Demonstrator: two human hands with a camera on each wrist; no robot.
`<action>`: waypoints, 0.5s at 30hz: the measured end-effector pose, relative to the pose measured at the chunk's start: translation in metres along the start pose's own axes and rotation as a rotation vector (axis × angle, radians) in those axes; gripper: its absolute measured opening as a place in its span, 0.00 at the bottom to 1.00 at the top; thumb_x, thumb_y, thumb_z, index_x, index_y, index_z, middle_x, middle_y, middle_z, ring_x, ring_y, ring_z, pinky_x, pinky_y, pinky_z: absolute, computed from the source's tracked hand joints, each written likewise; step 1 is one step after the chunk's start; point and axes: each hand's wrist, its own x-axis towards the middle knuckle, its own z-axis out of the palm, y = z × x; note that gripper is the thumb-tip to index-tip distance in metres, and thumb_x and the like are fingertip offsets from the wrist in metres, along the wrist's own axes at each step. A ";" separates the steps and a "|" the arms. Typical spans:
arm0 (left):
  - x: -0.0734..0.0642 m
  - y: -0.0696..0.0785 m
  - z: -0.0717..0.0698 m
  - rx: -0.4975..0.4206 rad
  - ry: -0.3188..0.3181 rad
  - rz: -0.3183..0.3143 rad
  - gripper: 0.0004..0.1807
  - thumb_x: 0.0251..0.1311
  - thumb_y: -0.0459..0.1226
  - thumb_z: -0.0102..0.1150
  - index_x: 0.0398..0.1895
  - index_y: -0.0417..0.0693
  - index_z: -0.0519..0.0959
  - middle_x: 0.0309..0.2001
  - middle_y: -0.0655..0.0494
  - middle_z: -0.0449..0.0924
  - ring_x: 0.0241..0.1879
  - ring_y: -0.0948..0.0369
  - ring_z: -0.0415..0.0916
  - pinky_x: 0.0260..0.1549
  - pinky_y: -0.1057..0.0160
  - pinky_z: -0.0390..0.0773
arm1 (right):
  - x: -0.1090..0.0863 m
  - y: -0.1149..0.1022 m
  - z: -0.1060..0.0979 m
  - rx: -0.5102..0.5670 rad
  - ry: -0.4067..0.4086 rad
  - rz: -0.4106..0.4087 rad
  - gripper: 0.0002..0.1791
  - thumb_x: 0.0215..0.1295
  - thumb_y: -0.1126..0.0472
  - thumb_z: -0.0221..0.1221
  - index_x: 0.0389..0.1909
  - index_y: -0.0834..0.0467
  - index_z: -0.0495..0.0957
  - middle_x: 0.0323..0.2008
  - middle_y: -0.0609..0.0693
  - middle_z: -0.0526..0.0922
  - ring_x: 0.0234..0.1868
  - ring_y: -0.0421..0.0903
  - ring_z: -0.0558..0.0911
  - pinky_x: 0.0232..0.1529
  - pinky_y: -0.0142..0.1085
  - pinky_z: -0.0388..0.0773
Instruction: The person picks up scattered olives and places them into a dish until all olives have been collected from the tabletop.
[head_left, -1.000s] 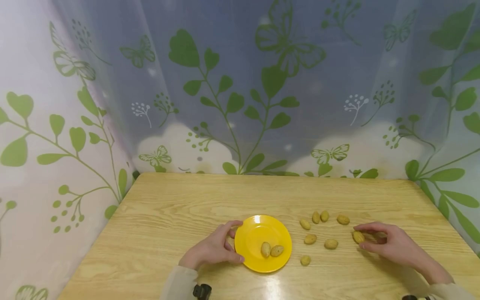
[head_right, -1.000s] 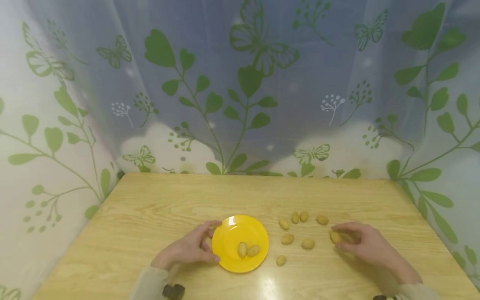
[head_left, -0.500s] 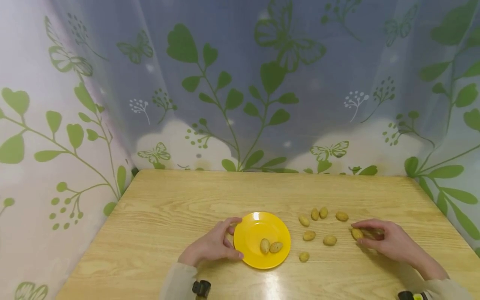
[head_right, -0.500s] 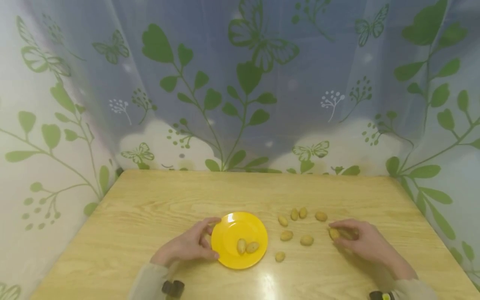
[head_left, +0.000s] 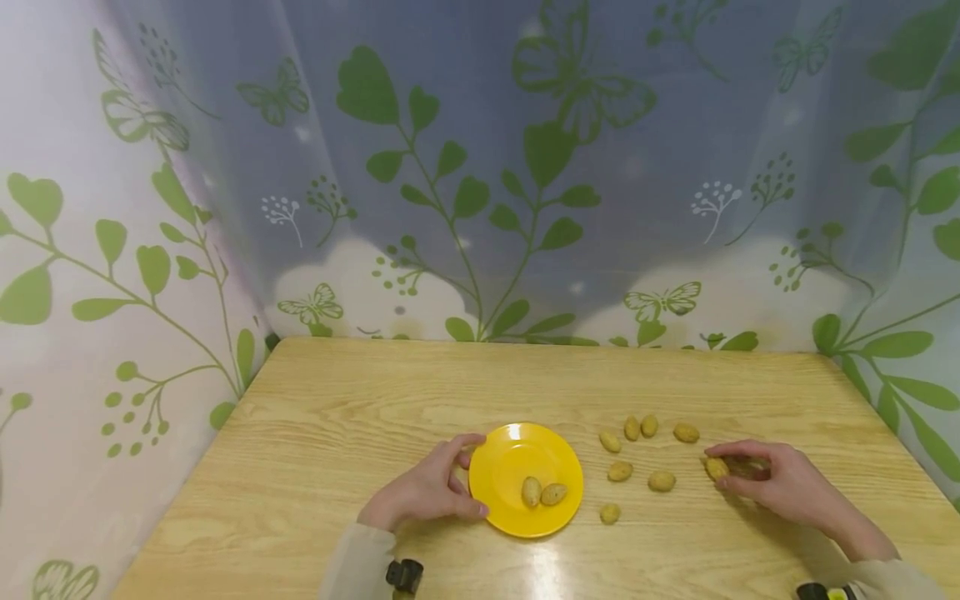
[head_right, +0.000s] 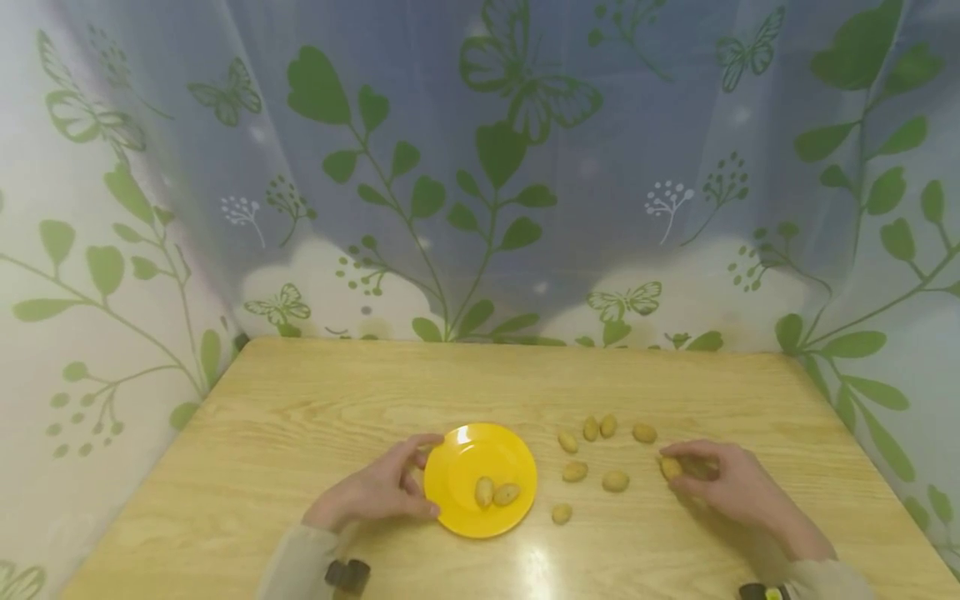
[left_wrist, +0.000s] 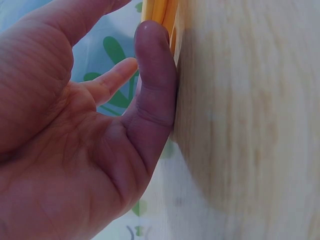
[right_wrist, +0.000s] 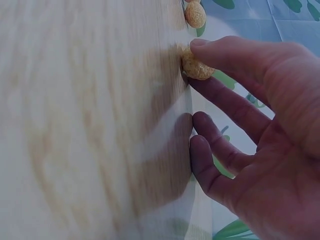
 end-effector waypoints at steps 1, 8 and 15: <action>0.000 0.000 0.000 -0.001 0.000 0.003 0.51 0.51 0.38 0.79 0.77 0.56 0.60 0.57 0.46 0.67 0.37 0.60 0.80 0.41 0.64 0.78 | 0.000 0.000 0.000 0.001 -0.001 0.004 0.16 0.60 0.60 0.73 0.49 0.58 0.86 0.50 0.38 0.87 0.49 0.16 0.75 0.40 0.25 0.81; 0.000 0.000 0.000 0.000 0.003 0.010 0.51 0.51 0.37 0.79 0.77 0.56 0.61 0.57 0.46 0.67 0.37 0.60 0.80 0.41 0.63 0.78 | 0.000 -0.001 0.000 0.011 0.002 0.029 0.17 0.60 0.60 0.73 0.50 0.57 0.86 0.48 0.36 0.87 0.47 0.17 0.76 0.39 0.26 0.81; 0.000 -0.001 0.001 0.010 0.013 0.021 0.51 0.50 0.37 0.79 0.77 0.56 0.61 0.57 0.45 0.67 0.37 0.60 0.80 0.41 0.63 0.78 | -0.002 -0.008 0.000 -0.010 0.040 0.076 0.17 0.60 0.57 0.73 0.50 0.56 0.86 0.44 0.40 0.88 0.42 0.22 0.79 0.38 0.29 0.82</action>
